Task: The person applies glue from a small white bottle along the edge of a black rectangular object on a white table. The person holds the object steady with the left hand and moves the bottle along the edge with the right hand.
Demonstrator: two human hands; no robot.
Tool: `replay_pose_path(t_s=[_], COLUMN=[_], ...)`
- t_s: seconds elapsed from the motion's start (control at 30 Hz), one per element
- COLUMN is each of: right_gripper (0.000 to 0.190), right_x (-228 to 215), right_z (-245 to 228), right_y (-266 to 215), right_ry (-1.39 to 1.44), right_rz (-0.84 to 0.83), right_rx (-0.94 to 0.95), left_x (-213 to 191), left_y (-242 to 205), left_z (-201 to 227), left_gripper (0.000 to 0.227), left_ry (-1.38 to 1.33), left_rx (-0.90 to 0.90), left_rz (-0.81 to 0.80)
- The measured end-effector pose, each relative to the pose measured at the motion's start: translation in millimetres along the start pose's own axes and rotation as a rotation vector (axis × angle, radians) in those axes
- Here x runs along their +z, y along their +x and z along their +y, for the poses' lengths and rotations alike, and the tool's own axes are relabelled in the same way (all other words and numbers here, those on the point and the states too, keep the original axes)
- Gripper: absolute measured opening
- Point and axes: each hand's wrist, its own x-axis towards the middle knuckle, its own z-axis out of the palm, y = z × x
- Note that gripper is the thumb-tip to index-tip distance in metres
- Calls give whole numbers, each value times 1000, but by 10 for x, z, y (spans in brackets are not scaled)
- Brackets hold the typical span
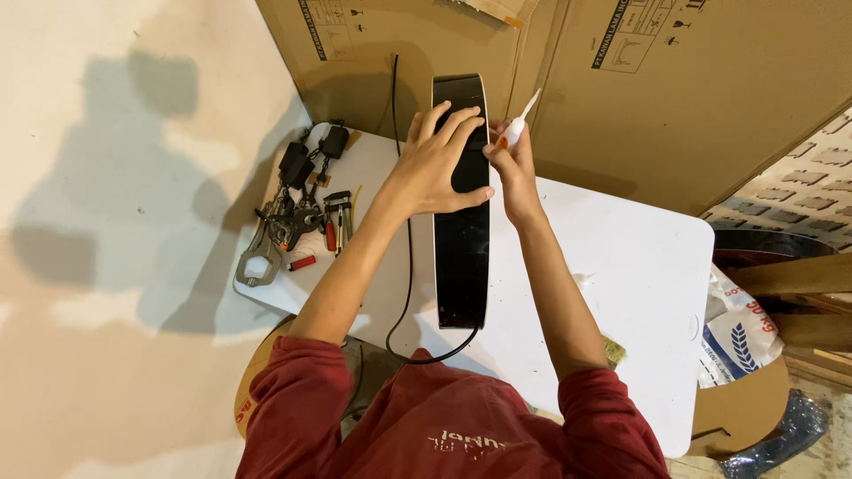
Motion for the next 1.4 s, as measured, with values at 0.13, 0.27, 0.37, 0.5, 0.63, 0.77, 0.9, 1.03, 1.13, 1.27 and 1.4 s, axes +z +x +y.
replay_pose_path(t_s=[0.13, 0.27, 0.37, 0.5, 0.63, 0.77, 0.9, 1.03, 1.13, 1.27, 1.4], right_gripper=[36, 37, 39, 38, 40, 26, 24, 25, 25, 30, 55], right_x=[37, 94, 151, 197, 192, 216, 179, 142, 138, 114, 56], right_z=[28, -87, -148, -93, -7, -229, -188, -150, -187, -151, -8], right_y=[16, -17, -10, 5, 4, -10, -15, -27, -40, -40, -21], right_ry=[51, 60, 43, 39, 48, 179, 192, 250, 203, 190, 239], right_rz=[5, 27, 17, 4, 8, 37, 51, 64, 52, 63, 34], right_rx=[-6, 24, 25, 38, 44, 133, 135, 118, 101, 118, 63], left_x=[75, -9, -35, -82, -17, -206, -212, -184, -197, -187, -177], left_y=[141, 85, 63, 56, 78, 108, 140, 175, 195, 204, 194], left_z=[-83, -73, -135, -161, -304, -128, -74, -87, -57, -66, -72], left_gripper=[82, 100, 103, 105, 111, 108, 108, 107, 106, 106, 96], left_ry=[66, 21, -28, -28, -22, -19, -19, 1, -12, -7, -12], left_rx=[49, 71, 26, 14, 51, -40, -60, 5, -21, -7, 49], left_rz=[97, 67, 37, 19, -37, -174, -210, -166, -203, -195, -136])
